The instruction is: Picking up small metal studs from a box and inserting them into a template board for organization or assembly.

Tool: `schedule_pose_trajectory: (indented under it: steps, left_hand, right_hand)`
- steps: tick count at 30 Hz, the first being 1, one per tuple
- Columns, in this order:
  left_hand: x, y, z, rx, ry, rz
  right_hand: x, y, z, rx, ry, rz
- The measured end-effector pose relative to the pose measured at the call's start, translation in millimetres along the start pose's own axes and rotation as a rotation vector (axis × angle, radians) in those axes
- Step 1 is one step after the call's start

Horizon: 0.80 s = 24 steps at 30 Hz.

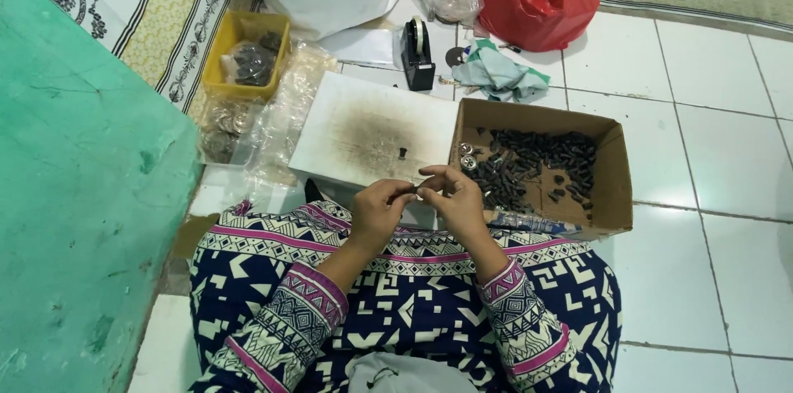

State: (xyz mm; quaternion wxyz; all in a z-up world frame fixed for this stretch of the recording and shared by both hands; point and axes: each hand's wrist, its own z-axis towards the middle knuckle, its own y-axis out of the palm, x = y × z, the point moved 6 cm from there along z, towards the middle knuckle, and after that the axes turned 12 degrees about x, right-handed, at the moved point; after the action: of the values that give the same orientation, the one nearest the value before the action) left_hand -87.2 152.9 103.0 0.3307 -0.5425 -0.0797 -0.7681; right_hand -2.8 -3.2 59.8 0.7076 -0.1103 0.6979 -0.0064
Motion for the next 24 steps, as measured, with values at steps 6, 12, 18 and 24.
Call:
schedule_pose_trajectory:
  steps: [6,12,18,24]
  left_hand:
    - [-27,5,-4,-0.046,-0.394,-0.156]
    - [-32,4,-5,-0.035,-0.453,-0.245]
    - [-33,7,-8,-0.077,-0.478,-0.251]
    - [-44,14,-15,-0.112,-0.506,-0.289]
  right_hand:
    - [-23,-4,-2,0.020,0.020,0.154]
    - [-43,-11,-6,0.061,-0.050,0.093]
    - [-44,-5,-10,0.047,-0.219,-0.012]
    - [-59,-4,-10,-0.045,-0.352,-0.154]
